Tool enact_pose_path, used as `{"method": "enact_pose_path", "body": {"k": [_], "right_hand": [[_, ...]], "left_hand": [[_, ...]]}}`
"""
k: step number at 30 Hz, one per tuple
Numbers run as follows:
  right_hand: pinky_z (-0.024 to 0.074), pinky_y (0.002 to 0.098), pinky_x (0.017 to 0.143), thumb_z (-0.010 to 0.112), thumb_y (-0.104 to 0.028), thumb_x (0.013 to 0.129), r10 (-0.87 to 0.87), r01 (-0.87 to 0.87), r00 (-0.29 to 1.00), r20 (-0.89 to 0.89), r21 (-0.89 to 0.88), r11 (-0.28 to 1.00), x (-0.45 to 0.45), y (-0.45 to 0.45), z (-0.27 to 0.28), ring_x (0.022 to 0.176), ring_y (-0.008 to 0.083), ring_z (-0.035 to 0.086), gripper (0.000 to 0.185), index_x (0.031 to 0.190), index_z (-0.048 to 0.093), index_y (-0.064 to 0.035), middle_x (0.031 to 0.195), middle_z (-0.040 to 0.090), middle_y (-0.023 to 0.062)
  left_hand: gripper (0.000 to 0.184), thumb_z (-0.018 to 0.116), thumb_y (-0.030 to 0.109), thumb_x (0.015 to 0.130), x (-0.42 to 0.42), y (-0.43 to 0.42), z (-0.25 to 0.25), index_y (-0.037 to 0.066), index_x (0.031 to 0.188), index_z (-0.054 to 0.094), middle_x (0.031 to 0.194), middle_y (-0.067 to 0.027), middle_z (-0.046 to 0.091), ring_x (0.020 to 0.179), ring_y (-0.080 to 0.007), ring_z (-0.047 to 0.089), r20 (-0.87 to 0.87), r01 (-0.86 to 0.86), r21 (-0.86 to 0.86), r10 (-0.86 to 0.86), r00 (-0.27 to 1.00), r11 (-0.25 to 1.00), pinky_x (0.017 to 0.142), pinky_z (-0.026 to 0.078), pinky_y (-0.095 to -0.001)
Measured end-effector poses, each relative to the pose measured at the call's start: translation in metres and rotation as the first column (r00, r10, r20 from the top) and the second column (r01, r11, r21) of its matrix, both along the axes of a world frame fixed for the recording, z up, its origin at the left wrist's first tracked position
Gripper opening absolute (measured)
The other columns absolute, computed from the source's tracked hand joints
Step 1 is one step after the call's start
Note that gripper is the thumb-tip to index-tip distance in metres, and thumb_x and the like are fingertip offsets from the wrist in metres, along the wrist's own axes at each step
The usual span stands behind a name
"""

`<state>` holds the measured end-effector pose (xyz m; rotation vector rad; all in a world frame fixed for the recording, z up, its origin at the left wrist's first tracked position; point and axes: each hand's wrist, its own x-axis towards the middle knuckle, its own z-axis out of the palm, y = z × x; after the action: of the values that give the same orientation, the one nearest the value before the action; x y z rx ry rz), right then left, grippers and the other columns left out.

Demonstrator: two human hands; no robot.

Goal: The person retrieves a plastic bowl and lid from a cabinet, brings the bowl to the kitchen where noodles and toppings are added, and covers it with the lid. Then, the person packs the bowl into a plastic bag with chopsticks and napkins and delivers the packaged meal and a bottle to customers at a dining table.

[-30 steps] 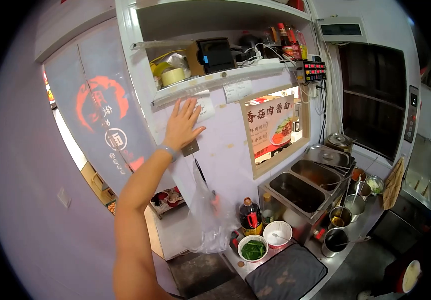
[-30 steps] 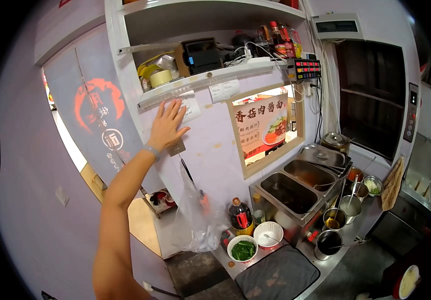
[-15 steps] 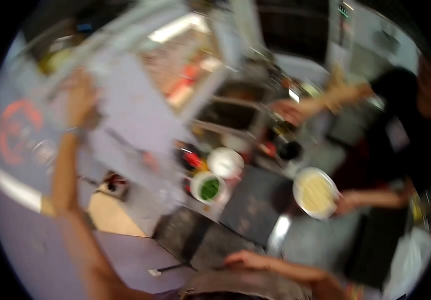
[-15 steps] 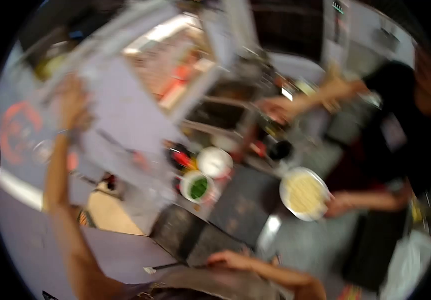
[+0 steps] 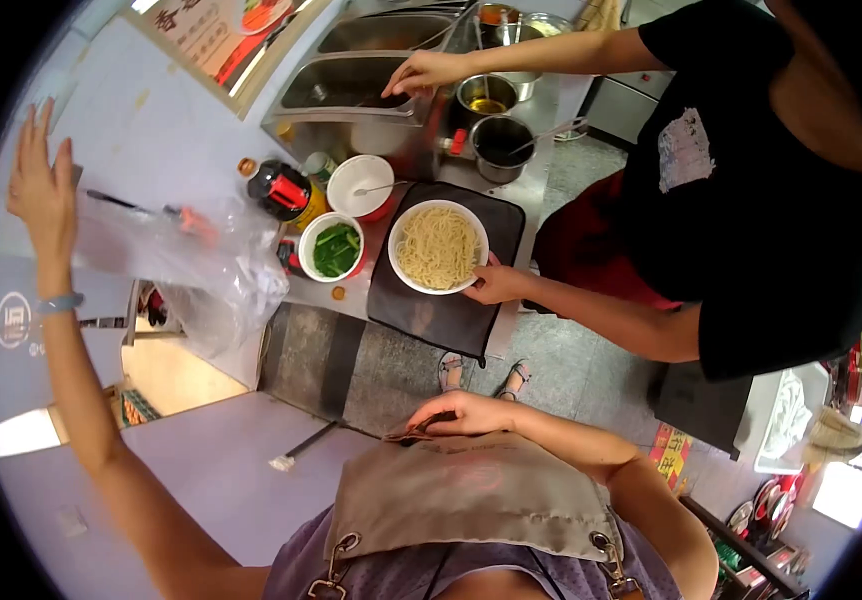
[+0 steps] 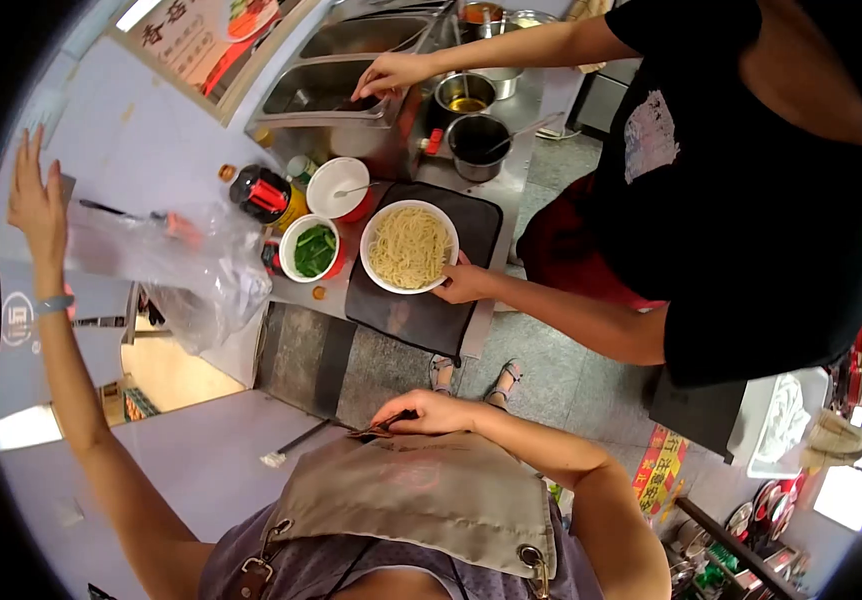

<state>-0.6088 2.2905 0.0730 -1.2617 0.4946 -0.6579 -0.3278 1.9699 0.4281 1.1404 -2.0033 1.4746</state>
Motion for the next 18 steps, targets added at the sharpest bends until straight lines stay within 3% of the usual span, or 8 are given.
{"method": "enact_pose_path", "body": {"k": [2, 4, 6, 10, 13, 14, 15, 18], "right_hand": [[0.0445, 0.0273, 0.081, 0.056, -0.007, 0.085, -0.025, 0.024, 1.000, -0.012, -0.036, 0.999, 0.000, 0.000, 0.000, 0.094, 0.0154, 0.057, 0.025, 0.109, 0.058, -0.0020, 0.103, 0.062, 0.0084], [0.0443, 0.0273, 0.081, 0.056, -0.007, 0.085, -0.007, 0.006, 1.000, -0.023, -0.052, 0.999, 0.002, -0.002, -0.002, 0.094, 0.0157, 0.057, 0.024, 0.109, 0.058, -0.0016, 0.102, 0.062, 0.0084], [0.0441, 0.0273, 0.081, 0.056, -0.007, 0.086, 0.010, -0.013, 0.999, -0.038, -0.063, 0.998, 0.002, -0.002, -0.001, 0.094, 0.0159, 0.057, 0.024, 0.109, 0.057, -0.0013, 0.102, 0.062, 0.0084], [0.0433, 0.0267, 0.083, 0.055, -0.007, 0.086, 0.033, -0.035, 0.998, -0.050, -0.031, 0.999, 0.003, 0.002, -0.001, 0.095, 0.0141, 0.055, 0.023, 0.109, 0.057, -0.0004, 0.104, 0.061, 0.0072], [0.0416, 0.0267, 0.086, 0.051, -0.010, 0.090, 0.020, -0.017, 0.999, -0.028, 0.100, 0.995, 0.007, 0.006, -0.007, 0.099, 0.0127, 0.053, 0.023, 0.111, 0.056, -0.0016, 0.105, 0.059, 0.0050], [0.0398, 0.0280, 0.090, 0.051, -0.013, 0.090, 0.020, -0.022, 0.996, -0.090, -0.029, 0.999, 0.005, 0.004, -0.002, 0.103, 0.0130, 0.051, 0.025, 0.112, 0.056, -0.0019, 0.109, 0.058, 0.0048], [0.0383, 0.0287, 0.092, 0.052, -0.015, 0.090, 0.030, -0.029, 0.997, -0.076, 0.020, 0.999, 0.006, 0.005, -0.013, 0.106, 0.0135, 0.050, 0.026, 0.112, 0.055, -0.0019, 0.112, 0.057, 0.0049], [0.0387, 0.0282, 0.091, 0.053, -0.011, 0.089, 0.076, -0.084, 0.993, -0.089, -0.092, 0.992, 0.016, -0.004, -0.021, 0.107, 0.0146, 0.051, 0.024, 0.112, 0.057, -0.0020, 0.113, 0.057, 0.0062]], "left_hand": [[0.042, 0.034, 0.028, 0.093, -0.001, 0.020, -0.023, 0.009, 0.129, 0.043, 0.138, -0.0077, 0.038, 0.128, -0.0269, 0.031, -0.181, 0.433, 0.177, -0.404, 0.897, 0.884, 0.104, 0.020, -0.0399], [0.043, 0.038, 0.027, 0.089, -0.007, 0.057, -0.051, 0.010, 0.128, 0.046, 0.140, -0.0089, 0.035, 0.131, -0.0260, 0.026, -0.345, 0.499, 0.323, -0.391, 0.853, 0.804, 0.105, 0.015, -0.0445], [0.045, 0.033, 0.030, 0.090, -0.010, 0.095, -0.081, 0.007, 0.126, 0.047, 0.138, -0.0107, 0.037, 0.130, -0.0275, 0.027, -0.399, 0.377, 0.417, -0.206, 0.893, 0.827, 0.105, 0.014, -0.0417], [0.045, 0.030, 0.032, 0.093, 0.009, 0.134, -0.133, 0.005, 0.123, 0.049, 0.133, -0.0127, 0.042, 0.126, -0.0283, 0.032, -0.568, 0.435, 0.559, -0.057, 0.821, 0.706, 0.104, 0.017, -0.0399], [0.038, 0.034, 0.023, 0.094, 0.043, 0.148, -0.181, -0.001, 0.116, 0.052, 0.120, -0.0154, 0.052, 0.117, -0.0304, 0.041, -0.824, 0.624, 0.507, 0.121, 0.553, 0.595, 0.101, 0.027, -0.0378], [0.037, 0.034, 0.021, 0.094, 0.054, 0.155, -0.199, -0.001, 0.116, 0.052, 0.120, -0.0162, 0.052, 0.117, -0.0302, 0.043, -0.869, 0.655, 0.451, 0.130, 0.478, 0.606, 0.101, 0.027, -0.0372], [0.037, 0.034, 0.021, 0.094, 0.063, 0.162, -0.208, -0.002, 0.115, 0.052, 0.119, -0.0173, 0.052, 0.116, -0.0300, 0.044, -0.834, 0.603, 0.480, 0.120, 0.538, 0.637, 0.101, 0.027, -0.0374], [0.037, 0.033, 0.020, 0.094, 0.073, 0.188, -0.220, -0.003, 0.111, 0.056, 0.117, -0.0163, 0.055, 0.114, -0.0276, 0.047, -0.899, 0.610, 0.427, 0.246, 0.362, 0.667, 0.099, 0.032, -0.0360]]}}
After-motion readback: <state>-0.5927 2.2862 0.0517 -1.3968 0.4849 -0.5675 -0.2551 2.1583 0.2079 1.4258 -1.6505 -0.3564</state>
